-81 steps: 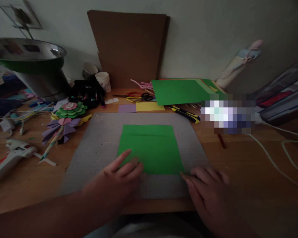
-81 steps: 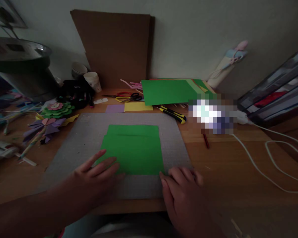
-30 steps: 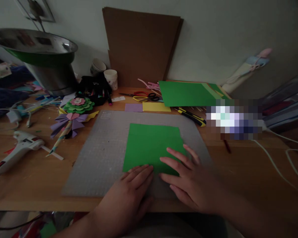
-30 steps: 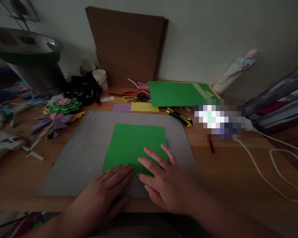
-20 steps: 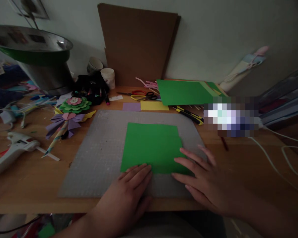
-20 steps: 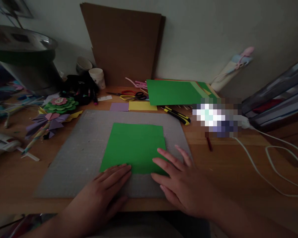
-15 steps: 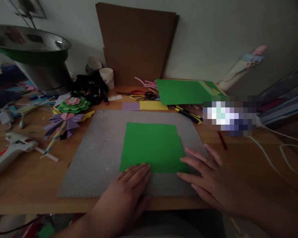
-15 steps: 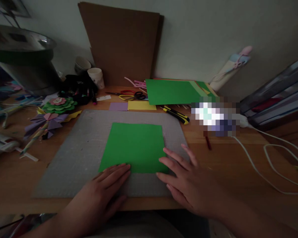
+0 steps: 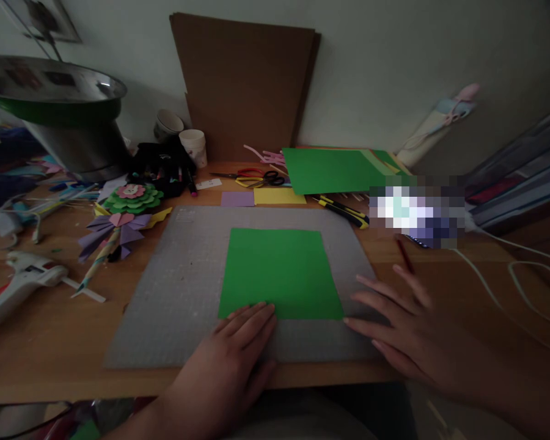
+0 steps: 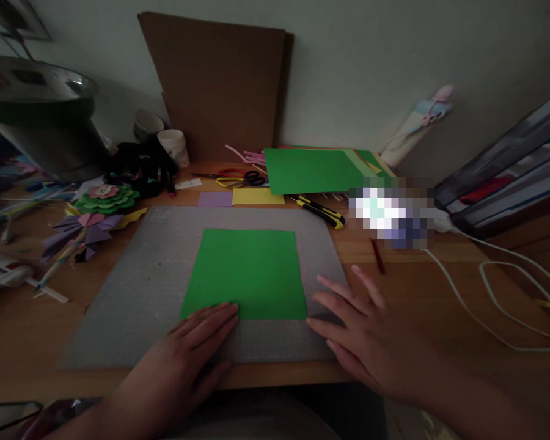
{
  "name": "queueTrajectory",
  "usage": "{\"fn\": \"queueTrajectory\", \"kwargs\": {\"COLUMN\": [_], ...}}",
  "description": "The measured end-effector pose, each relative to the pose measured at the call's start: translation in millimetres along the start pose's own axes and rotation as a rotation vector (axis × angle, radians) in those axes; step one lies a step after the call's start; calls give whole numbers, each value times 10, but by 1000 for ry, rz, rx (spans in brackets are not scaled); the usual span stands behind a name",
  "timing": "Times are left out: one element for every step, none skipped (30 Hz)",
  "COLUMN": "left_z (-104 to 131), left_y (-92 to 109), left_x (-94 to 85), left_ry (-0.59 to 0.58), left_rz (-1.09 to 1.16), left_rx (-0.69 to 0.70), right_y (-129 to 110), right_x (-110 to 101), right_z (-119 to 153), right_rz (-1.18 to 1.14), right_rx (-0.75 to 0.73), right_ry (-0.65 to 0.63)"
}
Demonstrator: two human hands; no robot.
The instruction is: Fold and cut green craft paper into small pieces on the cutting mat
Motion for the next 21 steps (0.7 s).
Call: {"fn": "queueTrajectory", "kwargs": {"left_z": [1, 5, 13, 22, 31, 38, 39, 30, 9, -27, -77, -146, -227, -319, -422, -532, -644, -748, -841, -924, -995], "left_y": [0, 1, 4, 8, 8, 3, -12, -40, -82, -138, -206, -276, -354, -431, -498, -557, -599, -629, -650, -662, -667], "left_x": [7, 13, 16, 14, 5, -13, -40, -81, -135, -198, -281, -363, -443, -526, -582, -615, -626, -636, -641, -640, -641], "left_ry": [-3, -7, -10, -12, -14, -19, -26, -30, -29, -25, 1, 21, 43, 77, 81, 65, 32, 16, 2, -13, -24], "left_rz": [4, 9, 16, 25, 39, 61, 94, 136, 179, 217, 238, 230, 189, 128, 69, 25, -3, -16, -27, -38, -49], "left_rx": [-3, -5, -5, -4, -5, -8, -16, -30, -49, -73, -98, -119, -149, -180, -203, -221, -225, -224, -226, -229, -231], "right_y": [2, 6, 9, 14, 17, 20, 23, 31, 48, 71, 100, 133, 162, 186, 202, 214, 222, 223, 219, 209, 193], "right_x": [0, -5, -12, -23, -38, -54, -73, -95, -113, -125, -123, -102, -68, -22, 31, 78, 123, 167, 205, 240, 267], "right_z": [5, 9, 12, 13, 12, 9, 2, -8, -23, -41, -65, -95, -130, -167, -206, -238, -263, -281, -291, -295, -294], "right_rz": [5, 8, 6, -3, -16, -36, -62, -93, -130, -170, -213, -258, -305, -353, -406, -461, -518, -573, -619, -655, -678], "right_rx": [0, 1, 3, 7, 8, 10, 9, 16, 36, 66, 105, 152, 198, 241, 279, 317, 355, 392, 426, 459, 484], "right_ry": [-5, -8, -14, -20, -22, -21, -10, 14, 48, 91, 131, 158, 178, 189, 196, 218, 242, 266, 290, 309, 327]}}
Point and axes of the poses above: each hand's wrist, its own z-axis away from the middle knuckle, its own x-axis out of the palm, y = z × x, the point moved 6 cm from there along -z, towards the middle knuckle, and after that the axes turned 11 degrees about -y, right-handed, at the moved point
